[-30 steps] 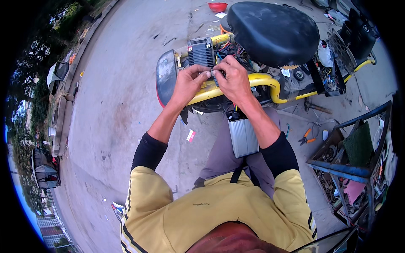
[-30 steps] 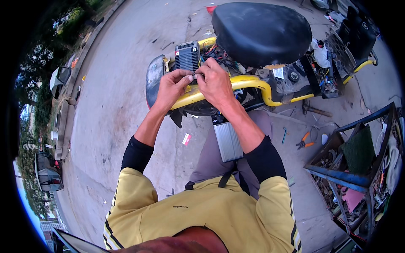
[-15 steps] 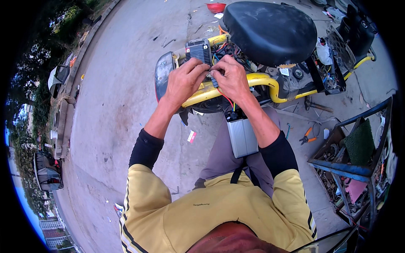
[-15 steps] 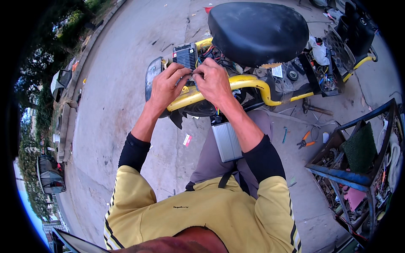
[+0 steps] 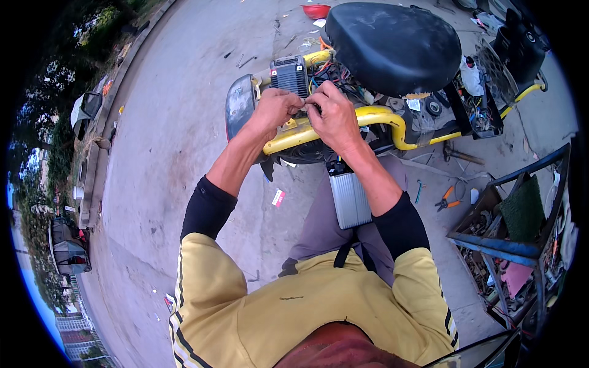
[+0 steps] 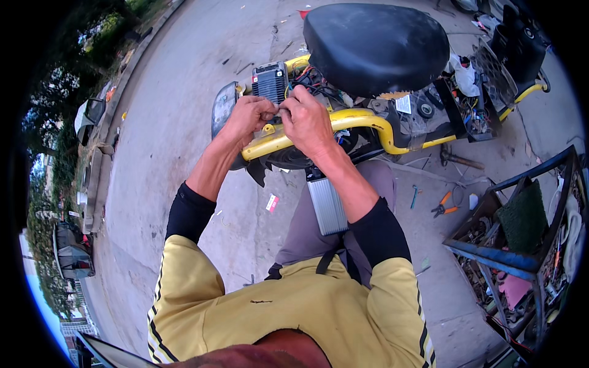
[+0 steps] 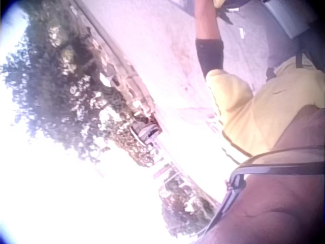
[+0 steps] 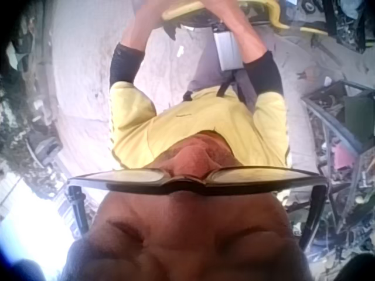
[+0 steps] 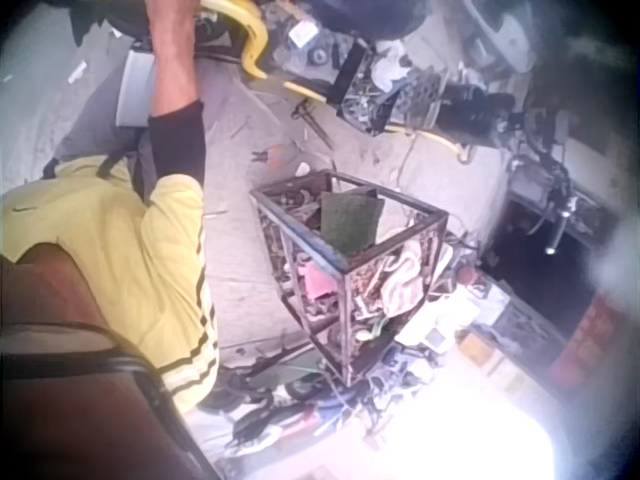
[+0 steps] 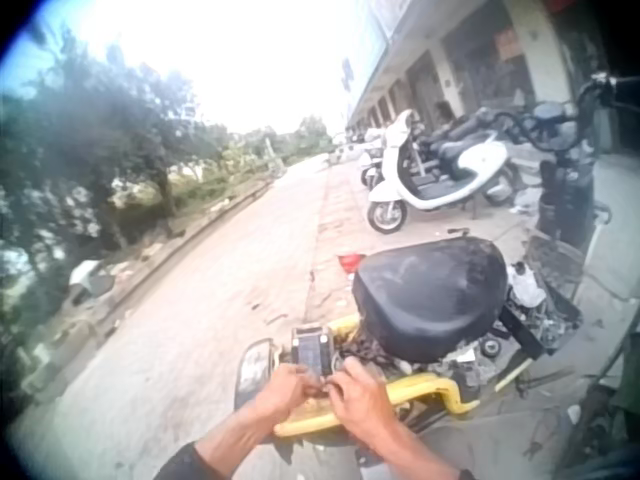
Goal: The person repairs a yellow scooter by connecting and securing wires near the battery and controller. They use pliers to strip wire ends and electrical tape to insulate connections, then place components into the under-seat compartment.
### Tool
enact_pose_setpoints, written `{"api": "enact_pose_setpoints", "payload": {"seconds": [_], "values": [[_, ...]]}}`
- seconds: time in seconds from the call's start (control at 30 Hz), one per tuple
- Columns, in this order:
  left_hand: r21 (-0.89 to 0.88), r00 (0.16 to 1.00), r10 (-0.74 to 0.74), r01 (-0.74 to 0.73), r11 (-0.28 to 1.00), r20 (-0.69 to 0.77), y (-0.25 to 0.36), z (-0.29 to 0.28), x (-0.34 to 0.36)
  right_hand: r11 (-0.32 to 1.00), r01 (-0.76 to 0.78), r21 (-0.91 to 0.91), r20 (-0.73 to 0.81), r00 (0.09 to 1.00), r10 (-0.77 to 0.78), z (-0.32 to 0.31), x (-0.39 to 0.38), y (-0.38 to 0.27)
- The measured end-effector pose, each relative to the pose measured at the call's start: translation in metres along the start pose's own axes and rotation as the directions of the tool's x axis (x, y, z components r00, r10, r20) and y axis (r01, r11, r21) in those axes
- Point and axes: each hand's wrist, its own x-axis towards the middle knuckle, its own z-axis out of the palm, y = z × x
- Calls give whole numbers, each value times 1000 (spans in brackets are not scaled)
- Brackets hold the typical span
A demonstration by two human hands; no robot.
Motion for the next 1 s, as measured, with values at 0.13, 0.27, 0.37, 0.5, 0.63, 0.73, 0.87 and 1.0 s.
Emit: {"api": "enact_pose_setpoints", "payload": {"seconds": [0.13,0.27,0.37,0.5,0.63,0.73,0.87,1.0], "values": [[162,989,146,-148,976,26,0,-8,-9,995,-82,56,32,996,81,-4,2,2],[713,671,722,-588,381,169,-6,-8,-25,993,-96,65,48,994,93,-3,3,3],[804,462,801,-593,-41,382,-4,-10,-24,994,-94,52,48,995,92,-4,3,4],[783,365,803,-592,-191,471,-3,-9,-20,994,-96,53,65,994,93,-6,4,3],[797,379,814,-583,-160,441,-8,-6,-13,996,-80,28,52,996,78,-3,1,3],[847,623,730,-520,115,283,-5,-1,-16,1000,-16,18,28,1000,15,-3,0,1],[49,995,-35,30,998,98,10,-7,3,999,29,14,22,999,-30,-4,-1,2],[74,984,-99,89,993,149,10,-17,4,996,-53,78,36,998,50,-5,1,3]]}}
